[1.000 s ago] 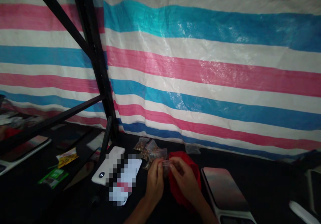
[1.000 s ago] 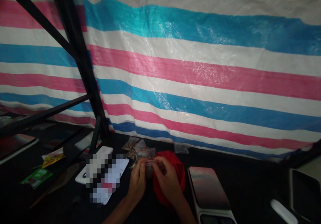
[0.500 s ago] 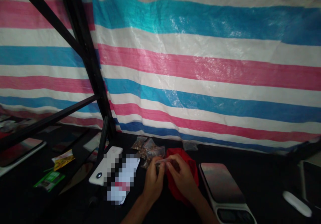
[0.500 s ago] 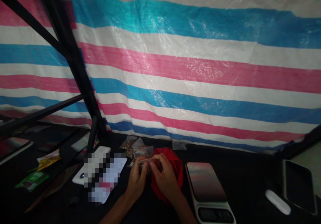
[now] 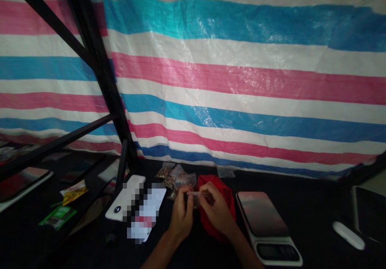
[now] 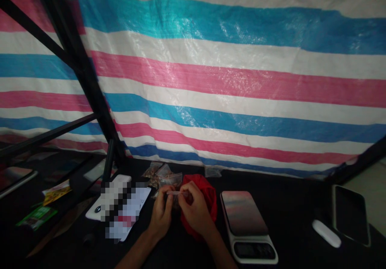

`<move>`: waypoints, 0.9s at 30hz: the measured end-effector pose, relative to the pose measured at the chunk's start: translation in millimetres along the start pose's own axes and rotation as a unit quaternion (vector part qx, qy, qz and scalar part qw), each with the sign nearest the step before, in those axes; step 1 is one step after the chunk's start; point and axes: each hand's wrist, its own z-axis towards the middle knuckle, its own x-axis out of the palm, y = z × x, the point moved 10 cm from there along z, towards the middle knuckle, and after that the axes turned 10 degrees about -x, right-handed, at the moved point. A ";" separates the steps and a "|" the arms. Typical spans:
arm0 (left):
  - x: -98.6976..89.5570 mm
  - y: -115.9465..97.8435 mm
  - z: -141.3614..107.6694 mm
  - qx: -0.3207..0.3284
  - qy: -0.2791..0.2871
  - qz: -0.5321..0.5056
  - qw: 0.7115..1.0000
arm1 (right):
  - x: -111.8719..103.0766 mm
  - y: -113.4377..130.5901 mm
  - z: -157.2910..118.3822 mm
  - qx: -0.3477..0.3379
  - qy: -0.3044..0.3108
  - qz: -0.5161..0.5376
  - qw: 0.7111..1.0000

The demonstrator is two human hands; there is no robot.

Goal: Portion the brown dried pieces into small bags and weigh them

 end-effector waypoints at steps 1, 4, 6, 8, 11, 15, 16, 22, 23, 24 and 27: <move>-0.3 -0.4 0.3 0.001 -0.003 0.000 1.000 | 0.6 1.7 0.2 -0.002 0.003 0.001 1.000; 1.6 -0.5 0.5 0.005 0.001 -0.001 1.000 | 4.3 6.0 0.3 -0.007 0.018 0.004 1.000; 2.7 -1.2 0.2 0.010 0.002 0.001 1.000 | 5.6 6.4 0.1 -0.007 0.018 0.002 1.000; 3.6 -3.6 -0.1 0.018 0.006 0.006 1.000 | 5.5 5.2 -0.1 -0.004 0.011 -0.003 1.000; 1.5 -14.9 -0.9 0.055 0.002 0.018 0.998 | 6.8 4.0 -0.7 -0.004 0.011 -0.001 1.000; -7.4 -38.8 -5.8 0.140 -0.040 0.057 0.988 | 10.4 5.8 -2.1 -0.019 0.027 -0.004 0.999; -7.8 -42.7 -7.0 0.155 -0.043 0.066 0.985 | 10.2 6.0 -2.5 -0.024 0.026 -0.012 0.999; -10.9 -28.8 0.1 0.123 -0.069 0.099 0.985 | -7.7 4.0 1.9 -0.066 -0.008 -0.088 0.994; -14.5 -20.6 3.9 0.095 -0.088 0.110 0.985 | -18.3 2.7 3.6 -0.073 -0.033 -0.114 0.990; -18.1 -12.9 7.4 0.070 -0.107 0.122 0.984 | -31.2 0.4 4.9 -0.074 -0.063 -0.139 0.986; -26.5 -1.2 13.7 0.038 -0.158 0.167 0.972 | -69.8 -11.3 6.8 -0.056 -0.134 -0.187 0.972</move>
